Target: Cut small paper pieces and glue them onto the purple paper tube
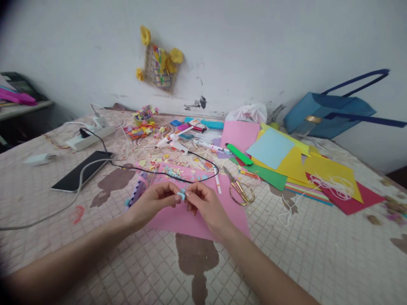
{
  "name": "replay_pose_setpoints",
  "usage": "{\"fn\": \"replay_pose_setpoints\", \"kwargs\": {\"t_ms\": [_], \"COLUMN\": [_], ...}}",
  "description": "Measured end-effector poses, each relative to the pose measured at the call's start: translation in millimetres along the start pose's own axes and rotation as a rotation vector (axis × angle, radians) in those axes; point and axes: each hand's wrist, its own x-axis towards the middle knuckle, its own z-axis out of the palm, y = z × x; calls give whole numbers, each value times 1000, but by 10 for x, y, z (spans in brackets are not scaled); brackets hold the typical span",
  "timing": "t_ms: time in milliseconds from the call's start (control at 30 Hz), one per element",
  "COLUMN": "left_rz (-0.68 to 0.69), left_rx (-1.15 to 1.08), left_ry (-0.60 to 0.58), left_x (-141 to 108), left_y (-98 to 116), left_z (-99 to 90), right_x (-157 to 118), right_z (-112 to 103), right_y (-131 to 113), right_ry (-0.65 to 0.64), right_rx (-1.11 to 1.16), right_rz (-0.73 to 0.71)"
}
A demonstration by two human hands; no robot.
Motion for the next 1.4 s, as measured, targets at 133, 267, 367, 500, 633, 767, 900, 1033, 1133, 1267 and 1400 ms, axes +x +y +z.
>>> {"fn": "replay_pose_setpoints", "kwargs": {"t_ms": [133, 267, 367, 500, 633, 767, 900, 1033, 1133, 1267, 1400], "left_rz": [-18, -5, -8, -4, 1, -45, -81, -100, -97, -99, -98], "left_rx": [-7, -24, -40, -21, 27, 53, -9, -44, -56, -57, -53], "left_ry": [27, 37, 55, 64, 39, 3, -10, -5, -6, -16, -27], "left_x": [2, 6, 6, -3, -18, -37, -42, -39, -36, -37, -41], "left_y": [5, 7, 8, 16, 25, 29, 34, 31, 19, 13, 24], "left_z": [-1, 8, 16, 24, 32, 40, 44, 44, 34, 18, 15], "right_x": [-12, -19, -18, -13, -22, -30, -22, -29, -45, -52, -48], "right_z": [27, 51, 46, 21, 18, 34, 39, 40, 49, 62, 61], "right_y": [4, -7, -21, -7, 12, -4, -5, 8, -5, -27, -20], "right_ry": [-34, -49, -48, -35, 5, 42, 25, 21, 12, -16, -34], "right_rx": [8, 42, -4, -83, -102, -128, -125, -125, -98, -45, -32], "right_rz": [13, 27, 12, -40, -100, -128, -111, -100, -80, -50, -45]}}
